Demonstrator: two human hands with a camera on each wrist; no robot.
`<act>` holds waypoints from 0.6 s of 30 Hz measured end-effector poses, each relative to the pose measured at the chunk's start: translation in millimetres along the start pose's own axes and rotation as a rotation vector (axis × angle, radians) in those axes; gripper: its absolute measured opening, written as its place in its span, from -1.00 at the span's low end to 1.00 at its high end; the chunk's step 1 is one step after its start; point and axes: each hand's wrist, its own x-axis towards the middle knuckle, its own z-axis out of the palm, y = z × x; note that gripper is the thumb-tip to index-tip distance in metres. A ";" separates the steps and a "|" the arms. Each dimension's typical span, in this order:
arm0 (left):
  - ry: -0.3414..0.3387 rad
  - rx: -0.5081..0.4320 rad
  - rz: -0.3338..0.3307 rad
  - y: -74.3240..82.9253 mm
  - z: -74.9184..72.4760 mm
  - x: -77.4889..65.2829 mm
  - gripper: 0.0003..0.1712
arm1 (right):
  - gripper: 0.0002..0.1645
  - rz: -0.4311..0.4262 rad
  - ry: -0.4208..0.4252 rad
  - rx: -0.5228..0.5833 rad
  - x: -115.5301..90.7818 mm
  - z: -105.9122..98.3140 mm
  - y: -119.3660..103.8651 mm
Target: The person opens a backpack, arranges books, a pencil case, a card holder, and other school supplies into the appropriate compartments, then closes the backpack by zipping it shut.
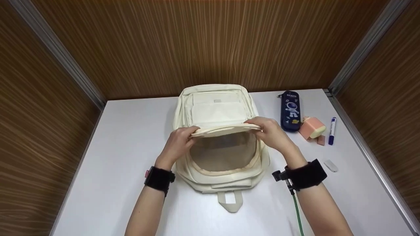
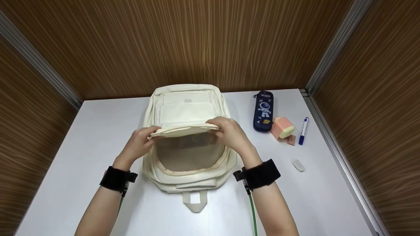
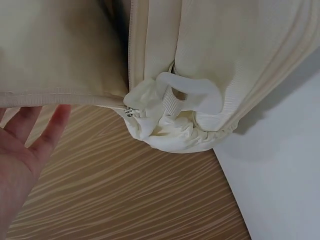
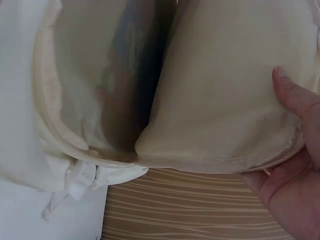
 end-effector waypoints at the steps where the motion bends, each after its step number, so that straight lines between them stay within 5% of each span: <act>1: 0.012 -0.008 -0.005 -1.0 0.5 0.9 -0.80 | -0.62 0.009 -0.003 0.002 4.3 -2.0 -0.7; 11: 0.048 -0.183 -0.078 -18.1 13.9 0.5 -0.62 | -0.82 0.084 -0.021 -0.013 48.6 -14.3 2.8; 18: 0.130 -0.156 -0.134 -22.4 21.1 9.2 -0.68 | -0.77 0.146 0.064 -0.028 61.6 -11.1 8.7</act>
